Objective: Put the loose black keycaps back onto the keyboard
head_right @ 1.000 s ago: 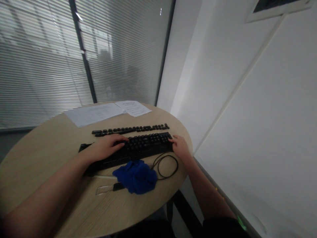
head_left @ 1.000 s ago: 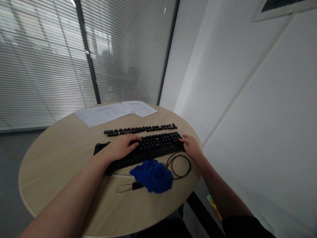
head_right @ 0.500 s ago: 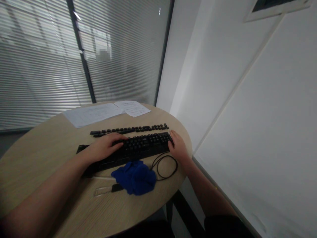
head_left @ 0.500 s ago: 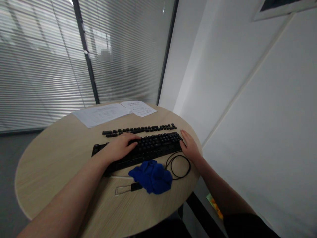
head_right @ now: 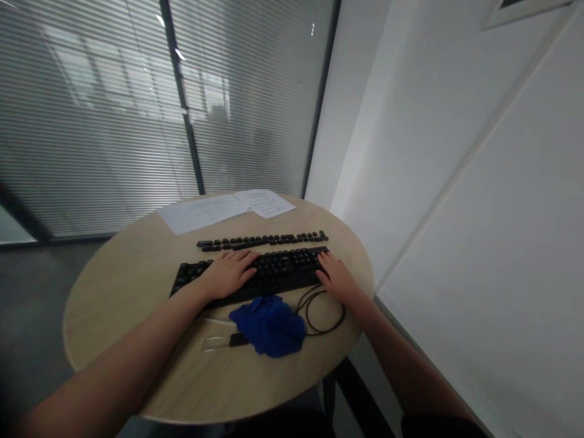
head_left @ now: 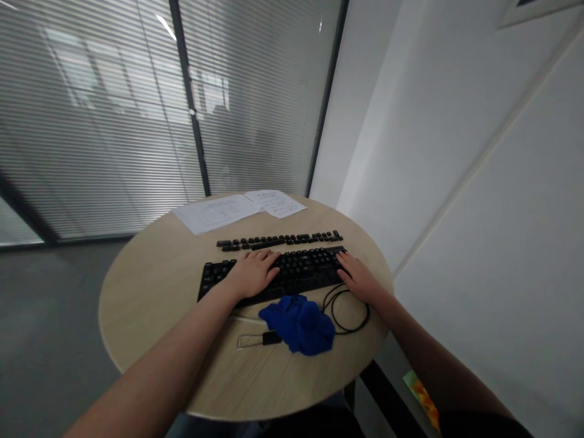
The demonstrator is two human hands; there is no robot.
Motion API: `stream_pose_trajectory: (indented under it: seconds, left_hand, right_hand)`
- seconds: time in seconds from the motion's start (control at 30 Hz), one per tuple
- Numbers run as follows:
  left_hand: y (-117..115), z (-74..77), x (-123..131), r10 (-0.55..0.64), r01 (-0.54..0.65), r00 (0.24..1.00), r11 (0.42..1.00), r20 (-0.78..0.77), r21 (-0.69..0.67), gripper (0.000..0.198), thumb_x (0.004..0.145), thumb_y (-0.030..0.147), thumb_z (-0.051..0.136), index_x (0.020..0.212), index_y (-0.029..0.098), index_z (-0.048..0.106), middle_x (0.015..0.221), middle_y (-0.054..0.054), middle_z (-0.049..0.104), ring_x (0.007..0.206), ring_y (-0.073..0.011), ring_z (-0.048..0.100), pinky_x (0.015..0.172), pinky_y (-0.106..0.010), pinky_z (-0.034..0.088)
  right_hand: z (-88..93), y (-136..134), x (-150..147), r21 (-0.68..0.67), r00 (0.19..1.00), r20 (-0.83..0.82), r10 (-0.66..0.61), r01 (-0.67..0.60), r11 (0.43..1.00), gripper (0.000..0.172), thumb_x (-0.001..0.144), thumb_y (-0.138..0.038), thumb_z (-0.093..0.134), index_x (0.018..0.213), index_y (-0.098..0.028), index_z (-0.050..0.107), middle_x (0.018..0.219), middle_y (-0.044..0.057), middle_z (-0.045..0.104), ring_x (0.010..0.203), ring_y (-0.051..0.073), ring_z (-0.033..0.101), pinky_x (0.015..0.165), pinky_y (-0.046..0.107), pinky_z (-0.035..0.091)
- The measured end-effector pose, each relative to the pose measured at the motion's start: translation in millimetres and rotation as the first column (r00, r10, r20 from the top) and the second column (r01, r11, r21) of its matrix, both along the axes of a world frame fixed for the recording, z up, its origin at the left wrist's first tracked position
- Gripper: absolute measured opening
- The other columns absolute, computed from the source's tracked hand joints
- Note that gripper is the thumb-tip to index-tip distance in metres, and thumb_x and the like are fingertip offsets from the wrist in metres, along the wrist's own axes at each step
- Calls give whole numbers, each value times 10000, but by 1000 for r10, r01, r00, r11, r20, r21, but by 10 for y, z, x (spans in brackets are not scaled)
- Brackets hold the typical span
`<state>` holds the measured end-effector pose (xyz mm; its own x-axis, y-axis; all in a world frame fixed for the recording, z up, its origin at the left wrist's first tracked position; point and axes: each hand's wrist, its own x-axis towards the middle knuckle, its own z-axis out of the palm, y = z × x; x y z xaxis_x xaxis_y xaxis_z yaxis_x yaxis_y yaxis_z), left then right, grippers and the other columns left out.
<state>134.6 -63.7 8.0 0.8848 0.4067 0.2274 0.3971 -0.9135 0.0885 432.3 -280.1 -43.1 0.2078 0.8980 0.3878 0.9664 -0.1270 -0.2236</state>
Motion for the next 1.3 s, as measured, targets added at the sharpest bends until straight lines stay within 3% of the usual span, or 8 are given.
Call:
stream_pose_trajectory:
  seconds: [0.2, 0.43, 0.67, 0.77, 0.9, 1.1, 1.2, 1.3]
  left_hand:
    - [-56, 11, -9, 11, -11, 998, 1000, -58, -4, 557, 1023, 476, 348, 1513, 240, 470, 1526, -150, 522, 1397, -354, 481, 1142, -534, 325]
    - [-138, 86, -54, 15, -15, 999, 1000, -34, -23, 541, 1019, 468, 388, 1499, 238, 481, 1517, -137, 533, 1379, -324, 504, 1150, -497, 335]
    - [28, 106, -129, 109, -105, 993, 992, 53, -69, 566, 1021, 491, 384, 1509, 218, 473, 1555, -156, 489, 1451, -341, 426, 1196, -559, 278]
    - [142, 86, -173, 179, -171, 981, 981, 81, -93, 575, 1017, 488, 375, 1480, 177, 510, 1513, -187, 528, 1412, -367, 470, 1180, -575, 301]
    - [199, 24, -190, 161, -154, 985, 984, 70, -92, 529, 1008, 500, 395, 1424, 229, 577, 1490, -138, 567, 1391, -345, 499, 1181, -544, 316]
    - [155, -18, -164, 194, -194, 981, 980, -2, -38, 599, 1020, 561, 349, 1501, 241, 507, 1599, -147, 435, 1516, -367, 313, 1224, -599, 192]
    - [147, -14, -162, 210, -210, 977, 978, -38, -9, 648, 1027, 586, 318, 1556, 229, 431, 1647, -158, 344, 1546, -368, 242, 1239, -593, 153]
    - [158, -22, -172, 212, -213, 976, 977, -47, -1, 661, 1028, 600, 309, 1574, 237, 397, 1666, -149, 300, 1553, -371, 218, 1239, -599, 156]
  right_hand:
    - [-80, 10, 64, 152, 1000, -9, -15, 16, 988, 578, 1047, -449, 353, 1551, -179, 439, 1592, 154, 441, 1499, 304, 380, 1230, 573, 301]
    - [-149, 81, 127, 38, 1000, 14, 22, -22, 999, 600, 1026, -495, 375, 1496, -150, 518, 1560, 183, 475, 1482, 345, 402, 1187, 614, 356]
    - [-156, 35, 126, 103, 1000, -5, -2, 2, 995, 583, 1033, -483, 353, 1501, -172, 508, 1563, 171, 476, 1480, 328, 410, 1204, 606, 340]
    - [-12, 36, 89, 199, 999, 15, -40, 36, 979, 564, 1033, -446, 363, 1498, -159, 504, 1564, 182, 472, 1491, 333, 389, 1215, 628, 301]
    - [437, 204, -31, 351, 997, 71, 7, -32, 936, 482, 1016, -401, 440, 1437, -204, 569, 1560, 150, 485, 1501, 329, 373, 1232, 621, 275]
    - [1097, 816, -423, 595, 984, 77, 159, -173, 785, 390, 1016, -357, 458, 1324, -208, 643, 1515, 132, 539, 1492, 313, 387, 1233, 602, 285]
    - [1132, 1138, -620, 656, 976, 18, 217, -175, 734, 376, 1011, -322, 446, 1311, -217, 647, 1499, 117, 556, 1490, 300, 391, 1229, 601, 290]
    - [966, 1338, -757, 633, 957, -11, 289, -217, 743, 374, 993, -273, 461, 1306, -222, 660, 1473, 115, 580, 1480, 280, 408, 1235, 569, 296]
